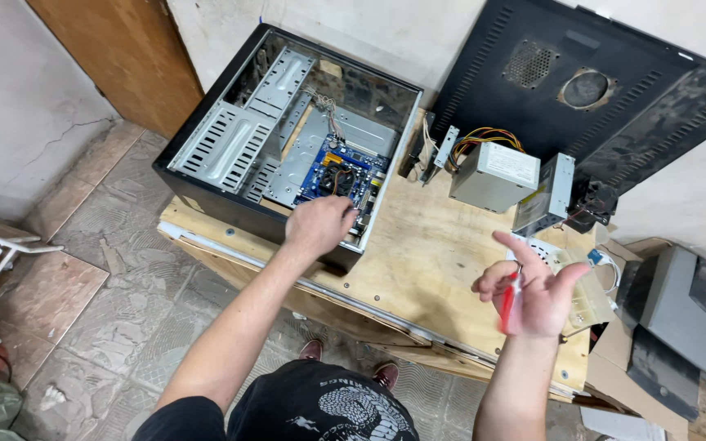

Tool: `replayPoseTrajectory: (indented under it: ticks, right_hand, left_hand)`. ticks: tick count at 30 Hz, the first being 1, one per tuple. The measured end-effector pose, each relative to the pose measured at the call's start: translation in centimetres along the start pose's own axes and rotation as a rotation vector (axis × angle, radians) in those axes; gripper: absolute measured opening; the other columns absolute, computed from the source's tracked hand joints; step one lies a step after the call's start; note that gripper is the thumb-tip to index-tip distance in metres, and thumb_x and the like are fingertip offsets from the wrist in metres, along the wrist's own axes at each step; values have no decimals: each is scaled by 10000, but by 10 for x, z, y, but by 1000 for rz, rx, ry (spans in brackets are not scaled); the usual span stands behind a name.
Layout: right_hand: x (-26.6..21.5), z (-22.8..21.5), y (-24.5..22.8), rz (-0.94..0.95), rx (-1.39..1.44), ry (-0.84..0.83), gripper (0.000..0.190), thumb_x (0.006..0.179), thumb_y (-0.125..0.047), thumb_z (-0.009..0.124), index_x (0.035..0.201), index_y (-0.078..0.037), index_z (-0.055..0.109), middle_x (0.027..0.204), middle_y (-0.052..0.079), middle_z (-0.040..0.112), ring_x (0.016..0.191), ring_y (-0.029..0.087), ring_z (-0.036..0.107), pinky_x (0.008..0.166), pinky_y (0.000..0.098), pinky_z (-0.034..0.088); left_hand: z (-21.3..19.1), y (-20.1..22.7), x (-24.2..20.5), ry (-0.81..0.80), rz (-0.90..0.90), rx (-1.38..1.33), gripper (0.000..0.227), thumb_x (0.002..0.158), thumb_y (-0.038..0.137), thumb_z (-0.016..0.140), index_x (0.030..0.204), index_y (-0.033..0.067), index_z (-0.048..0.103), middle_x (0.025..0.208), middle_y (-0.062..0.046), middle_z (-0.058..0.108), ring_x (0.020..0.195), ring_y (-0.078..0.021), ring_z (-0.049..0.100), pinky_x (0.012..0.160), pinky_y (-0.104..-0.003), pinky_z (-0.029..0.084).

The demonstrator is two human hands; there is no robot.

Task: The person removes a power supply unit from a desktop computer case using a screwdriver, then detaches and removes a graphics card from the motherboard. The components are placed on the workbench beside the case.

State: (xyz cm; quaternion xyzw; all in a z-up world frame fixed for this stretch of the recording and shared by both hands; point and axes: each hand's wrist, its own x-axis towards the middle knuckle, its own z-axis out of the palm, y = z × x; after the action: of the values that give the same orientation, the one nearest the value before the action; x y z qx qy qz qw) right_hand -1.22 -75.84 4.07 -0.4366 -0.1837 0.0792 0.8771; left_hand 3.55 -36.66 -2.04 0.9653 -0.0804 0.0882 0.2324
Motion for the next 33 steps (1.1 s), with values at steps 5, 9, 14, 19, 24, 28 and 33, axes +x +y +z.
replayPoseTrajectory:
  ticks: [5, 9, 14, 19, 24, 28, 33]
  right_hand:
    - [6, 85, 3, -152, 220, 563, 950, 921, -806, 475, 1515, -95, 686, 1432, 336, 734, 1146, 416, 723, 918, 511, 595]
    - [2, 64, 8, -351, -394, 418, 832, 1052, -819, 343, 870, -158, 815, 1204, 133, 827, 1204, 261, 779, 1152, 422, 505]
    - [-2, 61, -5, -57, 243, 24, 1121, 975, -849, 394, 1662, 16, 586, 1293, 178, 700, 1298, 383, 643, 1349, 744, 280]
    - [6, 72, -4, -289, -248, 553, 1086, 780, -980, 447, 1674, -363, 450, 1740, 128, 557, 1435, 228, 573, 1277, 552, 368]
    - [-9, 55, -8, -82, 169, -31, 1197, 974, -886, 188, 1714, -8, 530, 1031, 209, 846, 1179, 354, 785, 1358, 776, 250]
    - [-7, 73, -16, -142, 320, 7, 1021, 1002, -791, 561, 1704, -50, 580, 1790, 300, 489, 1562, 461, 551, 1343, 687, 401]
    - [-3, 42, -6, -325, -429, 137, 879, 1107, -826, 329, 1074, -98, 821, 1366, 184, 777, 1412, 331, 725, 1434, 598, 384]
  left_hand:
    - [-3, 0, 8, -93, -55, 55, 393, 1153, 470, 524, 1142, 174, 781, 952, -33, 800, 881, -274, 794, 715, -465, 620]
    - [4, -1, 13, -146, -62, 123, 461, 1192, 491, 471, 1089, 152, 765, 864, -17, 772, 700, -254, 747, 510, -448, 563]
    - [2, 1, 15, -150, -99, 138, 491, 1189, 506, 449, 1096, 152, 775, 869, -20, 781, 743, -264, 764, 540, -461, 578]
    - [-7, 8, 15, -187, -146, 174, 520, 1200, 513, 408, 1107, 154, 772, 855, -2, 763, 740, -236, 759, 526, -433, 591]
    - [-8, 11, 16, -206, -236, 196, 506, 1180, 507, 402, 1114, 165, 770, 914, -5, 792, 836, -276, 777, 554, -492, 618]
    - [-6, 10, 18, -162, -249, 170, 466, 1156, 508, 478, 1118, 164, 790, 920, -28, 816, 842, -309, 787, 607, -519, 621]
    - [-8, 12, 18, -162, -283, 184, 464, 1145, 476, 434, 1069, 183, 786, 903, 14, 794, 865, -276, 779, 570, -513, 617]
